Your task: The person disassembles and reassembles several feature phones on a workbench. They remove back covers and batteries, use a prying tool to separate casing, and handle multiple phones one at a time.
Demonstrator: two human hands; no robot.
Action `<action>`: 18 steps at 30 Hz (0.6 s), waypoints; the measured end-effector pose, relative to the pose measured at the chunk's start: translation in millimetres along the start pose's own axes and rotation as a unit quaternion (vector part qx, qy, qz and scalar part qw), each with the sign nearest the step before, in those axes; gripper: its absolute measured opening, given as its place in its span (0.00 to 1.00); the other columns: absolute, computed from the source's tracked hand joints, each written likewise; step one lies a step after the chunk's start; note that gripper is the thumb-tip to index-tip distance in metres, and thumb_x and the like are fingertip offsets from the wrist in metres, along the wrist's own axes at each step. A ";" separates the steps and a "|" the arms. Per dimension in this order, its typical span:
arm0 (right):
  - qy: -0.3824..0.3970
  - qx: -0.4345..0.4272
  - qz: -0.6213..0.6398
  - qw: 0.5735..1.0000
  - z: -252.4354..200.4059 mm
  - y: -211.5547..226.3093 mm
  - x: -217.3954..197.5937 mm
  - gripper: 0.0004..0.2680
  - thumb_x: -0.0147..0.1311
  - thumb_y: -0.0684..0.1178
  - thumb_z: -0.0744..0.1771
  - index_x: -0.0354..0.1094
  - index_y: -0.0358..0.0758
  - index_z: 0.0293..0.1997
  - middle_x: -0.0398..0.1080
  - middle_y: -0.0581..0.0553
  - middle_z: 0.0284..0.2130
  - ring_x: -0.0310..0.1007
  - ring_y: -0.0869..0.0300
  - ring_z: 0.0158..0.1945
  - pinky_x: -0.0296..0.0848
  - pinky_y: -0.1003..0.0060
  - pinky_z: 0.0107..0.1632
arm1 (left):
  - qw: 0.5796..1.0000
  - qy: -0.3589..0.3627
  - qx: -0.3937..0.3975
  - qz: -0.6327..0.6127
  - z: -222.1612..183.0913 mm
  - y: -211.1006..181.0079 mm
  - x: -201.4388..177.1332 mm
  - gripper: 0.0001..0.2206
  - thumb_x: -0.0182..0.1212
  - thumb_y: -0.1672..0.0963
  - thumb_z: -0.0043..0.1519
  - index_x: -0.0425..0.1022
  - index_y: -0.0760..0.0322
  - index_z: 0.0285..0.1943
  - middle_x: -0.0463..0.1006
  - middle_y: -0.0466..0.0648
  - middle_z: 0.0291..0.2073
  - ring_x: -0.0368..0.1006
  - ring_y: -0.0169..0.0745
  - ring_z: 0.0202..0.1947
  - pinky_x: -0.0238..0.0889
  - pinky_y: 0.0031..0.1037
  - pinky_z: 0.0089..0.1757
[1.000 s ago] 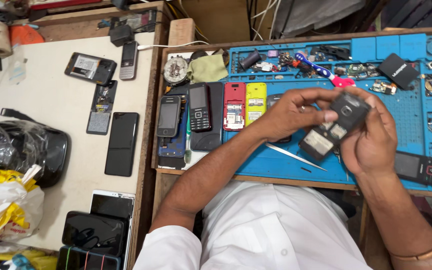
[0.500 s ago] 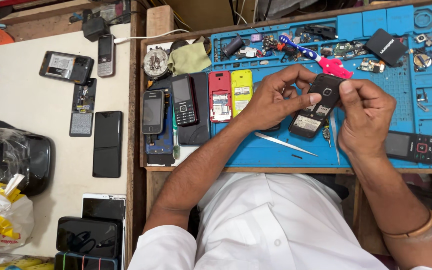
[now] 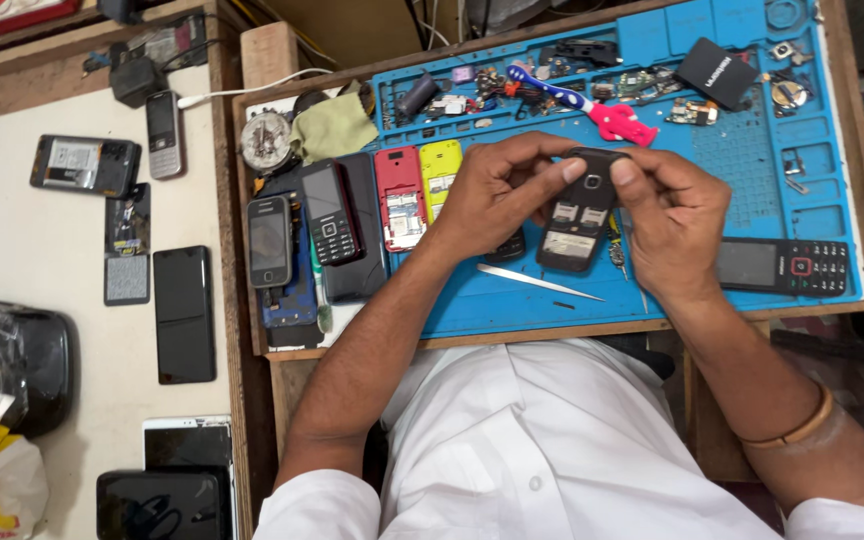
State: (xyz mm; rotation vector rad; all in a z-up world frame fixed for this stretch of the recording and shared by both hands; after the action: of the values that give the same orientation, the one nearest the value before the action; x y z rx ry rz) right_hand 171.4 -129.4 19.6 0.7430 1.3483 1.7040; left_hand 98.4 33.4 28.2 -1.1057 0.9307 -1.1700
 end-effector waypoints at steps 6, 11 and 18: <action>0.055 0.018 0.061 0.996 2.4 1.6 13.8 0.08 0.56 0.45 0.73 0.72 0.28 0.52 0.74 0.51 0.35 0.68 0.73 0.36 0.66 0.78 0.40 | 0.998 -0.047 0.040 -0.020 -0.4 -15.1 -6.1 0.11 0.65 0.56 0.68 0.79 0.68 0.56 0.83 0.46 0.39 0.78 0.24 0.30 0.75 0.18 0.30; 0.095 0.012 0.037 0.995 0.3 4.0 24.3 0.08 0.55 0.44 0.73 0.71 0.28 0.52 0.76 0.48 0.36 0.72 0.71 0.38 0.70 0.78 0.41 | 0.993 -0.103 0.060 0.002 -4.5 -19.6 -16.7 0.11 0.64 0.57 0.69 0.79 0.69 0.57 0.83 0.48 0.40 0.79 0.27 0.32 0.76 0.19 0.31; 0.107 0.026 0.067 0.992 6.4 5.0 14.3 0.09 0.55 0.41 0.72 0.70 0.27 0.58 0.77 0.45 0.42 0.74 0.69 0.44 0.73 0.76 0.46 | 0.996 -0.092 -0.004 0.010 1.5 2.3 -14.6 0.14 0.64 0.55 0.70 0.78 0.68 0.60 0.83 0.48 0.32 0.78 0.25 0.26 0.71 0.18 0.29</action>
State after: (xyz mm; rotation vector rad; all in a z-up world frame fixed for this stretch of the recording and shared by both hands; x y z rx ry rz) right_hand 168.7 -114.3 25.5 0.7102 1.5222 1.9053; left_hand 97.8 48.2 26.3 -1.1878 0.8023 -1.0302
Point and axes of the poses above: each hand's wrist, its own z-axis towards the middle knuckle, its own x-axis out of the palm, y = z × x, the point moved 10 cm from there along z, towards the middle knuckle
